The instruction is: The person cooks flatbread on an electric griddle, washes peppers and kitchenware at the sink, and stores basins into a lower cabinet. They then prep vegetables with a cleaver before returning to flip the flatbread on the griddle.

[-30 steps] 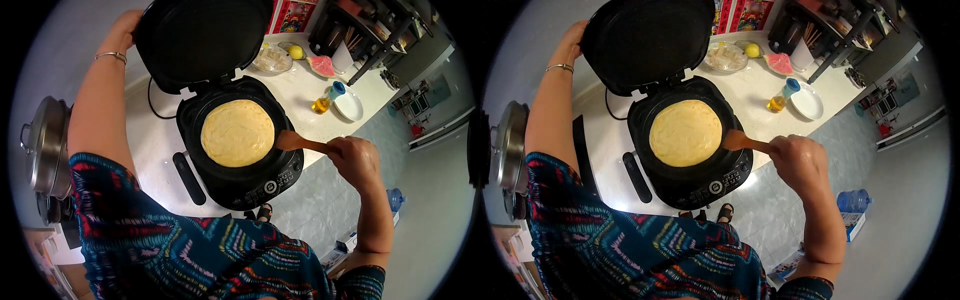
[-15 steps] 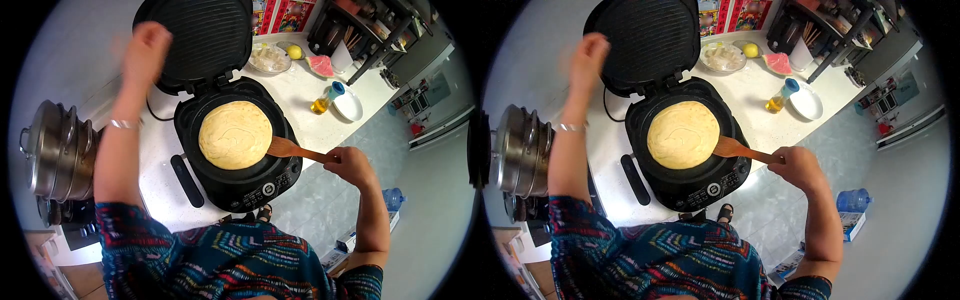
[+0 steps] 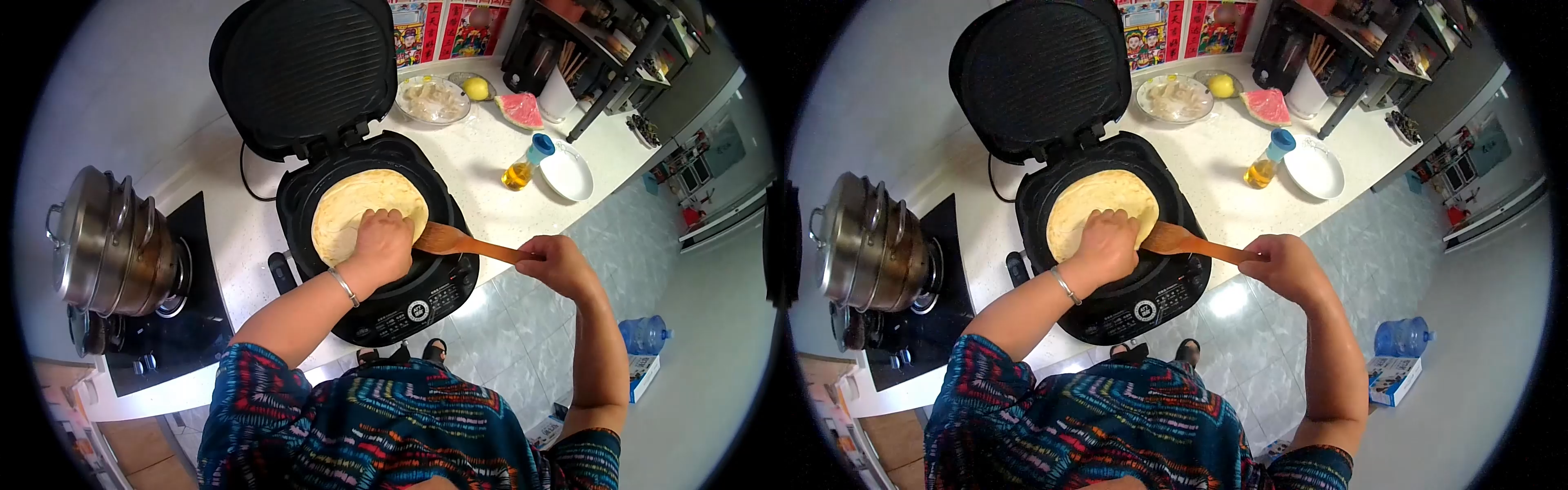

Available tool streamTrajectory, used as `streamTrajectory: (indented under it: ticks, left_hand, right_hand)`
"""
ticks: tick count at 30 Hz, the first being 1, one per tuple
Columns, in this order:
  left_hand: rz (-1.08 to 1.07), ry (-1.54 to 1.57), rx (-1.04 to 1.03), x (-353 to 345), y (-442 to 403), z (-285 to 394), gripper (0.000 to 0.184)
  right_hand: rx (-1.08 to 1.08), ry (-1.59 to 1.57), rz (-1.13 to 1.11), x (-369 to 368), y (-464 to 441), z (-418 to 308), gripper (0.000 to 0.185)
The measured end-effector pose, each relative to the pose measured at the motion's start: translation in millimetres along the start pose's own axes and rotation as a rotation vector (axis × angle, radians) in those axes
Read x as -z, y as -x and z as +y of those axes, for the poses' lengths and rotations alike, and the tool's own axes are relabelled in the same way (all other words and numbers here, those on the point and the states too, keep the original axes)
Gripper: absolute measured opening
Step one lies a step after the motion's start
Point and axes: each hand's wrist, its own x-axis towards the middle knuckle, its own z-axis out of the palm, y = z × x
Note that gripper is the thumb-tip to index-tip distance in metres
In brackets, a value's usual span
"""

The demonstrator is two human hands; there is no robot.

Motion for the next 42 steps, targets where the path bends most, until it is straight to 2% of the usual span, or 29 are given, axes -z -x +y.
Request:
streamTrajectory:
  ticks: [4, 6, 8, 10, 12, 14, 15, 17, 18, 19, 20, 22, 24, 26, 27, 28, 30, 31, 32, 33, 34, 35, 36, 38, 41, 42]
  left_hand:
    - [-0.150, 0.104, 0.160, 16, -14, -12, 0.022]
    - [-0.222, 0.273, 0.291, 24, -21, -23, 0.023]
    - [-0.161, 0.320, 0.271, 28, -25, -38, 0.020]
    - [-0.137, 0.482, 0.316, 37, -30, -50, 0.017]
    - [-0.140, 0.506, 0.348, 46, -35, -59, 0.015]
    - [-0.108, 0.566, 0.318, 54, -33, -65, 0.014]
    - [-0.131, 0.543, 0.329, 56, -31, -63, 0.018]
    - [-0.151, 0.556, 0.290, 64, -18, -58, 0.022]
    - [-0.174, 0.574, 0.246, 70, -10, -54, 0.026]
    - [-0.134, 0.640, 0.257, 77, -2, -53, 0.032]
    - [-0.132, 0.641, 0.263, 77, 3, -57, 0.032]
    - [0.039, 0.771, 0.379, 78, 15, -65, 0.032]
    - [0.031, 0.805, 0.391, 67, 24, -75, 0.035]
    - [0.146, 0.632, 0.316, 54, 32, -72, 0.039]
    - [0.185, 0.591, 0.297, 49, 35, -69, 0.050]
    - [0.191, 0.590, 0.300, 44, 34, -65, 0.050]
    - [0.372, 0.862, 0.339, 35, 32, -57, 0.053]
    - [0.302, 1.182, 0.423, 43, 33, -50, 0.055]
    - [0.301, 1.187, 0.423, 48, 34, -48, 0.055]
    - [0.370, 1.596, 0.463, 52, 33, -46, 0.057]
    - [0.433, 2.009, 0.496, 55, 33, -44, 0.059]
    - [0.390, 2.151, 0.574, 58, 36, -43, 0.066]
    - [0.348, 2.359, 0.611, 60, 38, -44, 0.063]
    - [0.402, 2.579, 0.560, 44, 38, -47, 0.061]
    - [0.375, 2.605, 0.576, 19, 44, -52, 0.055]
    - [0.371, 2.590, 0.564, 18, 44, -51, 0.053]
  right_hand:
    - [-0.004, 0.200, -0.030, 5, 7, -12, 0.020]
    - [0.019, 0.251, -0.059, -1, 1, -13, 0.021]
    - [0.145, 0.293, -0.030, -21, -20, -8, 0.024]
    - [0.179, 0.267, -0.017, -42, -38, -16, 0.026]
    - [0.221, 0.217, -0.016, -65, -59, -18, 0.027]
    - [0.118, -0.029, -0.212, -82, -74, -29, 0.026]
    - [0.124, -0.030, -0.212, -89, -76, -35, 0.026]
    - [-0.185, -0.806, -0.461, -100, -77, -42, 0.022]
    - [-0.183, -0.804, -0.464, -105, -76, -42, 0.022]
    - [-0.188, -0.962, -0.507, -110, -75, -41, 0.020]
    - [-0.194, -1.120, -0.552, -115, -72, -40, 0.019]
    - [-0.213, -1.172, -0.534, -121, -67, -40, 0.015]
    - [-0.209, -1.285, -0.530, -123, -62, -39, 0.015]
    - [-0.215, -1.272, -0.483, -122, -55, -45, 0.016]
    - [-0.185, -1.276, -0.454, -121, -51, -45, 0.017]
    - [-0.154, -1.279, -0.424, -119, -48, -45, 0.017]
    - [-0.079, -1.237, -0.408, -104, -35, -54, 0.020]
    - [0.054, -0.995, -0.249, -94, -25, -65, 0.022]
    - [0.180, -0.748, -0.091, -87, -20, -69, 0.024]
    - [0.449, -0.293, 0.178, -86, -20, -69, 0.027]
    - [0.446, -0.287, 0.181, -82, -15, -70, 0.027]
    - [0.515, -0.037, 0.252, -76, -8, -75, 0.028]
    - [0.579, 0.212, 0.317, -72, -3, -80, 0.029]
    - [0.575, 0.209, 0.323, -69, -5, -72, 0.028]
    - [0.357, -0.131, 0.374, -62, -8, -53, 0.025]
    - [0.352, -0.134, 0.376, -61, -6, -50, 0.025]
